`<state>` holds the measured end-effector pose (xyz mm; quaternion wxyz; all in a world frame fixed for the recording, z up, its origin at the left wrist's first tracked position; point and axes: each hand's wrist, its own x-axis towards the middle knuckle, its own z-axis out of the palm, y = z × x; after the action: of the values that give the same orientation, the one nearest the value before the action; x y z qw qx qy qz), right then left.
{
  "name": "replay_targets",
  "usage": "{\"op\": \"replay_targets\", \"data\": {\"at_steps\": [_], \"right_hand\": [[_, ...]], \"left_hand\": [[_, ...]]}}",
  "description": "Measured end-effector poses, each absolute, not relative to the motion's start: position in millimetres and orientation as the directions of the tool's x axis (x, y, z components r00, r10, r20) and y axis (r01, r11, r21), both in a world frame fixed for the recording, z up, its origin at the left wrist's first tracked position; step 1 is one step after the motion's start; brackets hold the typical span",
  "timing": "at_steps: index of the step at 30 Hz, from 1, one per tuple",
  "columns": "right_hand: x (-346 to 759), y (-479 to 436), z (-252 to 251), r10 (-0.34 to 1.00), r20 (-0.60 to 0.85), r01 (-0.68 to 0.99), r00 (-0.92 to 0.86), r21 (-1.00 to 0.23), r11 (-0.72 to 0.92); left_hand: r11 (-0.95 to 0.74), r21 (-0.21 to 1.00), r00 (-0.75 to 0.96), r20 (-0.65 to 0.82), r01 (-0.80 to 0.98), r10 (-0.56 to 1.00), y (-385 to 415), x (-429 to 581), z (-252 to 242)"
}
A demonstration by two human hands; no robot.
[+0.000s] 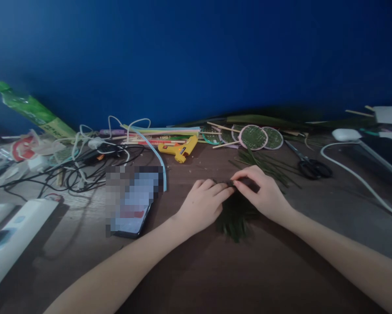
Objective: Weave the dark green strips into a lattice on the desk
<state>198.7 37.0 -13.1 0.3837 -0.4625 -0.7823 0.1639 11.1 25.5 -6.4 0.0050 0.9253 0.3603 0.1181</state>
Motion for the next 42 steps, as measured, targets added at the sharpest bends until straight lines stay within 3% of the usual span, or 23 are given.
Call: {"op": "replay_targets", "data": {"at_steps": [8,16,20,23,30,42], "right_hand": [[200.5,32.5,-9.8,0.731,0.572,0.547,-0.372,-0.501,0.671],[200.9,33.0,-9.1,0.756,0.563,0.554,-0.333,-0.532,0.64],[202.8,37.7,-9.5,0.837,0.477,0.614,-0.266,-0.585,0.529],[205.0,40.6,-11.7,0.878,0.398,0.699,-0.267,-0.547,0.461],[203.7,38.6,-15.4,0.879,0.299,0.767,-0.371,-0.434,0.472],[205.5,40.8,-18.7,0.865,0.294,0.716,-0.407,-0.485,0.502]], "left_hand": [[-0.711,0.148,0.686,0.187,0.688,0.703,27.3,11.9,-7.3],[-0.607,0.33,0.596,0.147,0.723,0.789,31.5,12.1,-7.8],[-0.613,0.381,0.6,0.167,0.692,0.782,31.9,11.6,-8.0],[-0.615,0.394,0.599,0.179,0.683,0.781,31.7,12.0,-9.1],[-0.623,0.377,0.6,0.19,0.686,0.777,31.2,12.9,-10.0],[-0.619,0.375,0.601,0.181,0.69,0.779,30.7,13.7,-9.9]]}}
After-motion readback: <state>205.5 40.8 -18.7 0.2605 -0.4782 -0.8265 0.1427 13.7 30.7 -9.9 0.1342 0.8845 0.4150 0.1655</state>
